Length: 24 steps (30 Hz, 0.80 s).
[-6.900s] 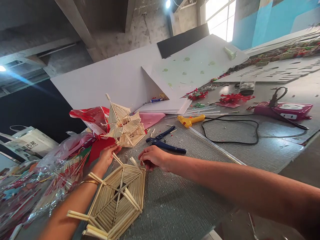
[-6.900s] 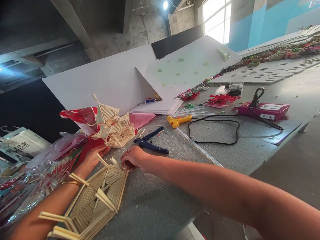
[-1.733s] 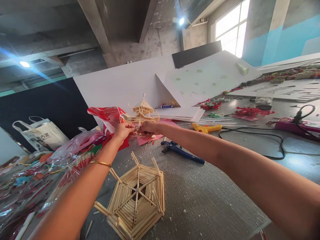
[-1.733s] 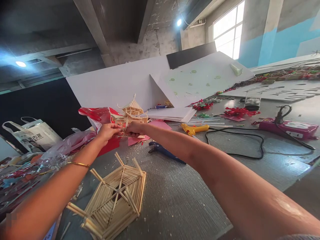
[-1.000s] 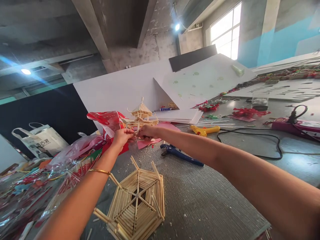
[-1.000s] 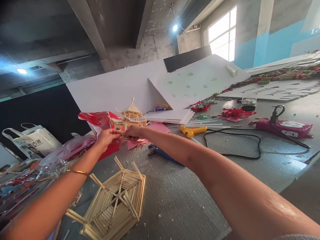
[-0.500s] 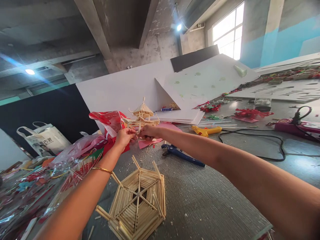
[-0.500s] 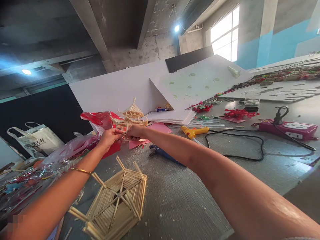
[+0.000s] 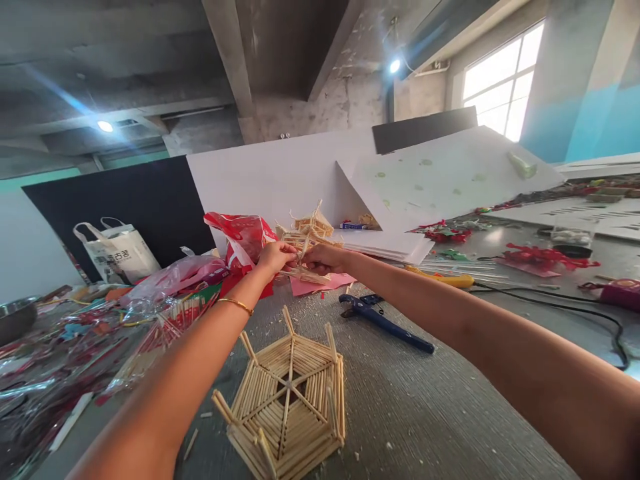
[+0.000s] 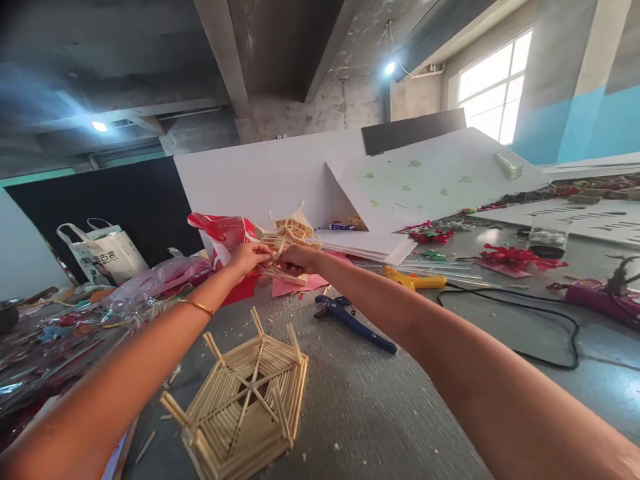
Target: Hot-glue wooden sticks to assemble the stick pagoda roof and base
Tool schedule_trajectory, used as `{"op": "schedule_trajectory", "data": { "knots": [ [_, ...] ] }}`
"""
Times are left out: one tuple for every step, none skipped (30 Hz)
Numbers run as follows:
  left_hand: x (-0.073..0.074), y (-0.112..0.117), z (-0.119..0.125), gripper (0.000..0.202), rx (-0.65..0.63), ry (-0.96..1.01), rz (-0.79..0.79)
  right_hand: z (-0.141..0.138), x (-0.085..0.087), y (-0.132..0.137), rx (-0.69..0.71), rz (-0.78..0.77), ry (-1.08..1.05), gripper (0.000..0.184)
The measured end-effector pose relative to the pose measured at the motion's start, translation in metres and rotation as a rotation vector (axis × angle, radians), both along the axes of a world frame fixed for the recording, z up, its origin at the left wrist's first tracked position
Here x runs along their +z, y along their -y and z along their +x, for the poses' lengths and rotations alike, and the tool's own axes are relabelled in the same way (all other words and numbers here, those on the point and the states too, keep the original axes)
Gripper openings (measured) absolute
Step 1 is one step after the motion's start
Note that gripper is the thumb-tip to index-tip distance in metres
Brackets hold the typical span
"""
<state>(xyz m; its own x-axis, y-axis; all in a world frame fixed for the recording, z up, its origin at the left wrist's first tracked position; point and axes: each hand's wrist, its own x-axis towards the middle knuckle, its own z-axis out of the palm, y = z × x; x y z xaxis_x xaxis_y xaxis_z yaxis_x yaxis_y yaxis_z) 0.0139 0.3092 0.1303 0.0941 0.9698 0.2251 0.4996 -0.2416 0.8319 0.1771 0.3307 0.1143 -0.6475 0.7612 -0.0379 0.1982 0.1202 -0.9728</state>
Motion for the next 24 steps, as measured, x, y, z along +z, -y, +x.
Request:
{"op": "schedule_trajectory", "data": {
  "knots": [
    [0.000,-0.001,0.001,0.019,-0.003,0.000,0.005,0.001,0.000,-0.001,0.007,0.000,0.000,0.023],
    [0.000,-0.002,0.001,0.019,-0.006,0.000,0.009,0.001,0.000,-0.002,0.011,0.001,-0.002,0.023],
    [0.000,-0.003,0.001,0.019,-0.009,0.000,0.013,0.001,0.000,-0.003,0.013,0.002,-0.002,0.022],
    [0.000,-0.003,0.001,0.019,-0.011,0.001,0.016,0.001,0.000,-0.003,0.014,0.002,-0.003,0.022],
    [0.000,-0.004,0.001,0.019,-0.012,0.002,0.018,0.001,0.000,-0.002,0.014,0.001,-0.004,0.021],
    [-0.001,-0.004,0.000,0.019,-0.013,0.003,0.020,0.001,0.000,-0.002,0.013,0.000,-0.005,0.021],
    [-0.001,-0.004,-0.001,0.019,-0.013,0.005,0.022,0.001,0.001,-0.001,0.013,-0.002,-0.006,0.022],
    [-0.001,-0.004,-0.001,0.019,-0.014,0.006,0.023,0.000,0.001,0.000,0.012,-0.002,-0.008,0.022],
    [-0.001,-0.004,-0.002,0.019,-0.013,0.008,0.025,-0.001,0.001,0.002,0.010,-0.001,-0.011,0.022],
    [-0.002,-0.004,-0.003,0.019,-0.012,0.010,0.026,-0.001,0.002,0.003,0.007,0.002,-0.015,0.023],
    [-0.002,-0.003,-0.003,0.019,-0.010,0.011,0.027,-0.002,0.002,0.005,0.003,0.006,-0.019,0.023],
    [-0.003,-0.003,-0.004,0.019,-0.009,0.011,0.027,-0.003,0.003,0.006,-0.002,0.010,-0.023,0.023],
    [-0.003,-0.003,-0.004,0.019,-0.007,0.010,0.027,-0.003,0.003,0.008,-0.006,0.015,-0.027,0.023],
    [-0.003,-0.003,-0.004,0.020,-0.006,0.009,0.026,-0.004,0.003,0.009,-0.011,0.019,-0.031,0.023],
    [-0.004,-0.002,-0.004,0.020,-0.006,0.008,0.026,-0.004,0.003,0.010,-0.013,0.021,-0.034,0.023],
    [-0.004,-0.002,-0.004,0.020,-0.004,0.007,0.027,-0.004,0.003,0.011,-0.014,0.022,-0.036,0.022],
    [-0.004,-0.001,-0.004,0.020,-0.002,0.007,0.029,-0.004,0.003,0.011,-0.014,0.022,-0.037,0.021],
    [-0.004,-0.001,-0.004,0.020,0.000,0.009,0.031,-0.003,0.003,0.011,-0.013,0.021,-0.038,0.021],
    [-0.004,0.000,-0.004,0.020,0.002,0.011,0.033,-0.003,0.002,0.011,-0.012,0.022,-0.038,0.020],
    [-0.004,0.001,-0.004,0.020,0.003,0.014,0.035,-0.003,0.002,0.010,-0.012,0.023,-0.038,0.019],
    [-0.004,0.001,-0.004,0.020,0.004,0.017,0.036,-0.002,0.001,0.010,-0.013,0.026,-0.037,0.018],
    [-0.004,0.002,-0.004,0.020,0.004,0.021,0.037,-0.002,0.001,0.009,-0.013,0.030,-0.036,0.018],
    [-0.004,0.002,-0.005,0.020,0.004,0.025,0.038,-0.002,0.000,0.008,-0.014,0.034,-0.036,0.018],
    [-0.004,0.003,-0.005,0.019,0.003,0.029,0.039,-0.002,-0.001,0.007,-0.014,0.037,-0.035,0.019]
  ]
}}
